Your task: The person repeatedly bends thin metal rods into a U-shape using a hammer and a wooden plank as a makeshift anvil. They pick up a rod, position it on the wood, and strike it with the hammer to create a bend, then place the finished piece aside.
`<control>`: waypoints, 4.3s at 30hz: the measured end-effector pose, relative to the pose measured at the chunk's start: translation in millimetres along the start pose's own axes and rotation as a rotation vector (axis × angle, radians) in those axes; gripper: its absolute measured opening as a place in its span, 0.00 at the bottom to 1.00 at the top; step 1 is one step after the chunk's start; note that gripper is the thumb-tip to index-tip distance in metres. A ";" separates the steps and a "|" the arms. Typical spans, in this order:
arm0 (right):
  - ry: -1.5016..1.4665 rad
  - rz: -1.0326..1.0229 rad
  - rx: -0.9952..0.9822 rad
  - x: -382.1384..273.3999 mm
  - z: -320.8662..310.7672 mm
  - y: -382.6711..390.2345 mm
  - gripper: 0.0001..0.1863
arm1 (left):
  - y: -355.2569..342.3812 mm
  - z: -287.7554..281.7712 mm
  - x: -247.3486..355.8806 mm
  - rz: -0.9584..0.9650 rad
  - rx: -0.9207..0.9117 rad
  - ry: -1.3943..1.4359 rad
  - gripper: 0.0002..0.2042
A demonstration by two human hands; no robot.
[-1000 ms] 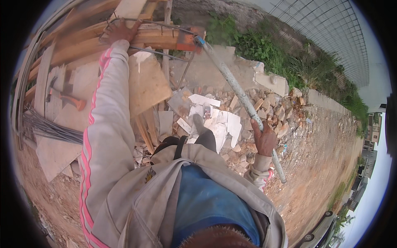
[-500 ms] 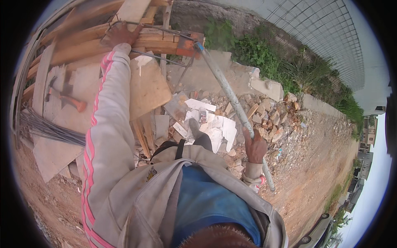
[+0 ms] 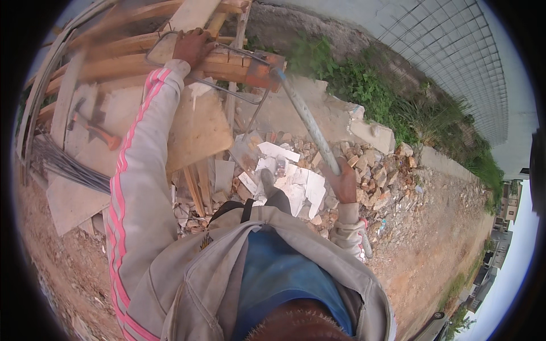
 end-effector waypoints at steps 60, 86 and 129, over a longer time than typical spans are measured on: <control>-0.457 -0.073 -0.508 -85.8 69.3 -271.4 0.14 | 158.3 -85.9 91.1 -0.480 0.092 0.208 0.12; -0.590 0.053 -0.733 -82.5 69.9 -274.9 0.15 | 97.4 -22.0 108.2 -0.358 0.112 -0.019 0.12; 0.641 -0.969 -0.492 29.5 -71.2 -423.3 0.19 | 101.4 -6.7 98.5 -0.371 0.155 0.116 0.18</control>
Point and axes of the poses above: each hand's wrist, its own y-axis away from the middle knuckle, its own z-axis out of the palm, x = y × z, the point moved 6 cm from there along -y, towards the middle knuckle, and after that the axes turned 11 degrees about -z, right-handed, at the moved point
